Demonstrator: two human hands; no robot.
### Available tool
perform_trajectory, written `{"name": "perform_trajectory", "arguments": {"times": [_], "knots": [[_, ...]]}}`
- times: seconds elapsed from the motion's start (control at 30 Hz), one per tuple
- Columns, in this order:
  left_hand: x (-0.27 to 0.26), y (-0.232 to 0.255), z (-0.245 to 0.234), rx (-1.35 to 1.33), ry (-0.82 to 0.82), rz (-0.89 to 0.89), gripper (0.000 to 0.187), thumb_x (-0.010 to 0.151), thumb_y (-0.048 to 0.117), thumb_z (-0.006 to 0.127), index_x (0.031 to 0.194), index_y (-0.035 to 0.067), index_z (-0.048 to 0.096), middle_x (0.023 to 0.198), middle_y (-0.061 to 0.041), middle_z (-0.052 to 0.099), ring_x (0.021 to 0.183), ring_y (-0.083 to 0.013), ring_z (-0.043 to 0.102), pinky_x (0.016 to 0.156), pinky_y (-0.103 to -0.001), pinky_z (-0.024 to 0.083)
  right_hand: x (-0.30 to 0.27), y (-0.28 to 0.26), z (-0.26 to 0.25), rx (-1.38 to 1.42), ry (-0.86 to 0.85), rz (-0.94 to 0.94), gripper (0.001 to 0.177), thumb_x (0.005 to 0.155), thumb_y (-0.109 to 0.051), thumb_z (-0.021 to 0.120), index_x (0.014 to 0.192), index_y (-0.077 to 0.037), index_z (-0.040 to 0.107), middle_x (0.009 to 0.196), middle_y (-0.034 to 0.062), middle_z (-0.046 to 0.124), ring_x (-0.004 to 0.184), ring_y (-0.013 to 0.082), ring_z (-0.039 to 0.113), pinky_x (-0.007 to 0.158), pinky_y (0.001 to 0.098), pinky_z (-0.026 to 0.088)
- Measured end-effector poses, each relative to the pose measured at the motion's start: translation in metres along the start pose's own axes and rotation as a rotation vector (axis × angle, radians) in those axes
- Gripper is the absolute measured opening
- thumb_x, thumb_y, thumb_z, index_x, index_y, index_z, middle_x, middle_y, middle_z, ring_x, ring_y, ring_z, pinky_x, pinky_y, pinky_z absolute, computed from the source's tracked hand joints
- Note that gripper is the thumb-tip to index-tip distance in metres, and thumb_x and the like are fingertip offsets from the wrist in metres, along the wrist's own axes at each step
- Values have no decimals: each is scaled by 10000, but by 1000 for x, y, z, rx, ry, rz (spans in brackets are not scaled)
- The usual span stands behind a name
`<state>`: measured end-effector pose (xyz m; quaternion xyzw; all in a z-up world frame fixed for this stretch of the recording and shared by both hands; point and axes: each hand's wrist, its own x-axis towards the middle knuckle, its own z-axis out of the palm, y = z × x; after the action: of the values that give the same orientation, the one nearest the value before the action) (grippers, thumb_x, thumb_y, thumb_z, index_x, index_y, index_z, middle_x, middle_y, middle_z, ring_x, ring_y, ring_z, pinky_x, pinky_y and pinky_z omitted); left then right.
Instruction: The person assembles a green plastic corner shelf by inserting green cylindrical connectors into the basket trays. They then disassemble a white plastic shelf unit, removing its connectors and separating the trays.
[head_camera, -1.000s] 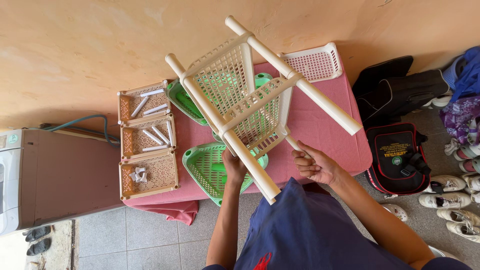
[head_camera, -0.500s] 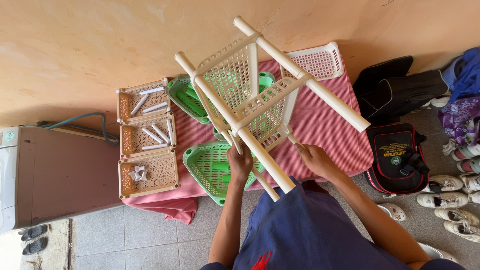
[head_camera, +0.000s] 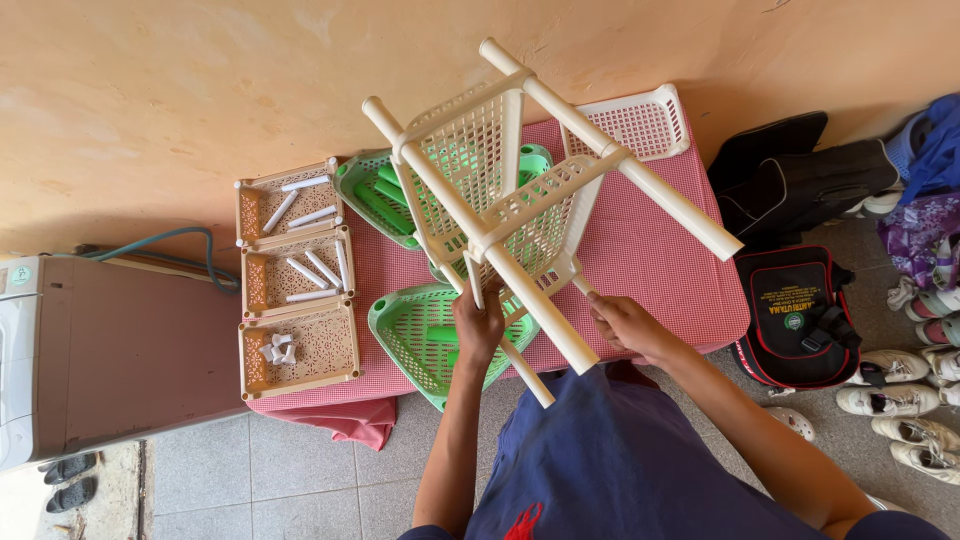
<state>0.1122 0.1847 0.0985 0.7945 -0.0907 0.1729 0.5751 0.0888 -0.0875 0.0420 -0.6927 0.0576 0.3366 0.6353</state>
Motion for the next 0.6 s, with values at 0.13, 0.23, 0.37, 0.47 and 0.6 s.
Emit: {"name": "perform_trajectory", "arguments": {"times": [0.13, 0.23, 0.37, 0.47, 0.6], "knots": [[0, -3, 1, 5, -5, -114, 275, 938, -63, 518, 1182, -35, 643, 934, -148, 788, 762, -213, 771, 663, -342, 585, -7, -4, -6, 596, -195, 95, 433, 1044, -500, 437, 782, -155, 455, 487, -88, 313, 368, 48, 254, 335, 222, 263], [-1, -9, 1, -5, 26, -3, 199, 988, -48, 551, 1166, -36, 639, 916, -152, 765, 812, -217, 767, 696, -340, 589, -8, -3, -4, 844, -346, 68, 421, 1059, -496, 474, 803, -162, 463, 489, -108, 292, 375, 30, 248, 344, 202, 257], [-2, -14, 1, 1, 8, -95, 212, 976, -49, 536, 1163, -38, 636, 785, -124, 722, 677, -193, 715, 607, -323, 537, -6, 5, -1, 777, -302, 57, 452, 1063, -501, 440, 758, -167, 443, 480, -96, 287, 363, 46, 257, 333, 224, 258], [-2, -14, 1, 29, 0, -123, 242, 951, -55, 528, 1165, -40, 641, 720, -123, 680, 620, -194, 681, 575, -325, 510, -2, 10, 0, 245, -60, 7, 498, 1078, -489, 373, 726, -142, 427, 476, -81, 297, 352, 77, 239, 311, 261, 242], [-2, -9, 5, 14, 12, -45, 190, 987, -45, 543, 1149, -36, 641, 810, -123, 712, 694, -185, 704, 610, -320, 534, -2, 11, 5, -511, 299, -146, 574, 1104, -466, 386, 742, -61, 572, 457, -40, 369, 349, 107, 312, 319, 299, 282]]}}
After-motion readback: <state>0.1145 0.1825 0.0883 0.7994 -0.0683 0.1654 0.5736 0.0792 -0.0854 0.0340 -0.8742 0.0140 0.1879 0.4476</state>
